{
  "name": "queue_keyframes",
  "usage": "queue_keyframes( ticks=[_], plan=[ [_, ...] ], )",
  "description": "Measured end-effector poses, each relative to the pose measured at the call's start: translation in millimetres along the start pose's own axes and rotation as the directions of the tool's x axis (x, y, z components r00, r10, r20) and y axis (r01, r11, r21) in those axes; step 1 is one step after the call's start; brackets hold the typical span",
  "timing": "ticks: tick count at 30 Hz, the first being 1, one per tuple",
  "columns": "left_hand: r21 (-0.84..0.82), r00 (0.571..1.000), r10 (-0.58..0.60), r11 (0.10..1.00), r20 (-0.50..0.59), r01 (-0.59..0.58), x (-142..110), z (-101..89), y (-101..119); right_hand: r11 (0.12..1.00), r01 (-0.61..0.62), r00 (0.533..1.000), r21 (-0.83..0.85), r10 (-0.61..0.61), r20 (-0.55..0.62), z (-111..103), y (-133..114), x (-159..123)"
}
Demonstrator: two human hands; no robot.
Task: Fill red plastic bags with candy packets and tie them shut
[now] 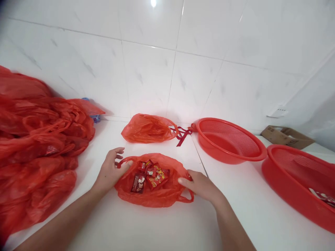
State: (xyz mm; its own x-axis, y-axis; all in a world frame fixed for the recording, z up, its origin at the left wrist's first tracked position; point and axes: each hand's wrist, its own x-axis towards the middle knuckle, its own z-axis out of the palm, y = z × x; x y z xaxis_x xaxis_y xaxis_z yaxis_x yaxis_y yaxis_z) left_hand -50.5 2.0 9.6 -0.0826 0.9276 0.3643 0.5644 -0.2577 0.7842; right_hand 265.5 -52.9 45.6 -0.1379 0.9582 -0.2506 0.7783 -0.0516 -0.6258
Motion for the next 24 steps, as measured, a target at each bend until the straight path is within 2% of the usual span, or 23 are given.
queue_keyframes(
  ticks=[2, 3, 5, 7, 8, 12, 16, 18, 21, 24],
  plan=[
    [0.06, 0.996, -0.01, 0.998, 0.092, 0.004, -6.2, -6.7, -0.7, 0.987, 0.004, 0.974, 0.163, -0.041, 0.225, -5.4, 3.6, -3.0],
    [0.06, 0.989, -0.022, 0.998, 0.147, 0.013, -9.4, -10.1, -1.2, 0.977, -0.009, 0.957, 0.215, -0.054, 0.285, -6.7, 6.8, -2.8],
    [-0.012, 0.963, -0.067, 0.997, 0.263, 0.073, -14.2, -16.3, -2.2, 0.956, -0.028, 0.95, 0.292, -0.065, 0.304, -6.6, 15.7, 1.0],
    [-0.122, 0.937, -0.126, 0.977, 0.327, 0.175, -14.9, -21.0, -2.0, 0.918, -0.034, 0.968, 0.395, -0.068, 0.24, -3.8, 26.1, 7.8],
    [-0.173, 0.935, -0.15, 0.961, 0.323, 0.214, -13.2, -22.7, -1.1, 0.885, -0.035, 0.979, 0.465, -0.064, 0.195, -1.9, 30.9, 11.8],
    [-0.362, 0.975, -0.183, 0.907, 0.127, 0.217, 4.6, -29.1, 12.6, 0.705, 0.017, 0.997, 0.709, 0.04, -0.063, 1.6, 38.9, 27.6],
    [-0.586, 0.978, -0.201, 0.785, 0.063, 0.2, 29.6, -41.2, 49.6, 0.523, 0.241, 0.938, 0.817, 0.092, -0.335, -16.4, 18.1, 35.7],
    [-0.671, 0.987, -0.153, 0.728, 0.04, 0.14, 41.5, -48.9, 75.0, 0.51, 0.335, 0.911, 0.792, 0.038, -0.411, -33.5, -1.9, 33.4],
    [-0.744, 0.998, -0.031, 0.668, -0.052, -0.018, 56.7, -59.9, 113.4, 0.551, 0.457, 0.86, 0.698, -0.073, -0.505, -61.4, -35.4, 22.2],
    [-0.768, 0.991, 0.057, 0.627, -0.118, -0.128, 64.2, -69.6, 144.6, 0.504, 0.576, 0.79, 0.643, -0.144, -0.595, -82.5, -62.6, 8.8]
  ],
)
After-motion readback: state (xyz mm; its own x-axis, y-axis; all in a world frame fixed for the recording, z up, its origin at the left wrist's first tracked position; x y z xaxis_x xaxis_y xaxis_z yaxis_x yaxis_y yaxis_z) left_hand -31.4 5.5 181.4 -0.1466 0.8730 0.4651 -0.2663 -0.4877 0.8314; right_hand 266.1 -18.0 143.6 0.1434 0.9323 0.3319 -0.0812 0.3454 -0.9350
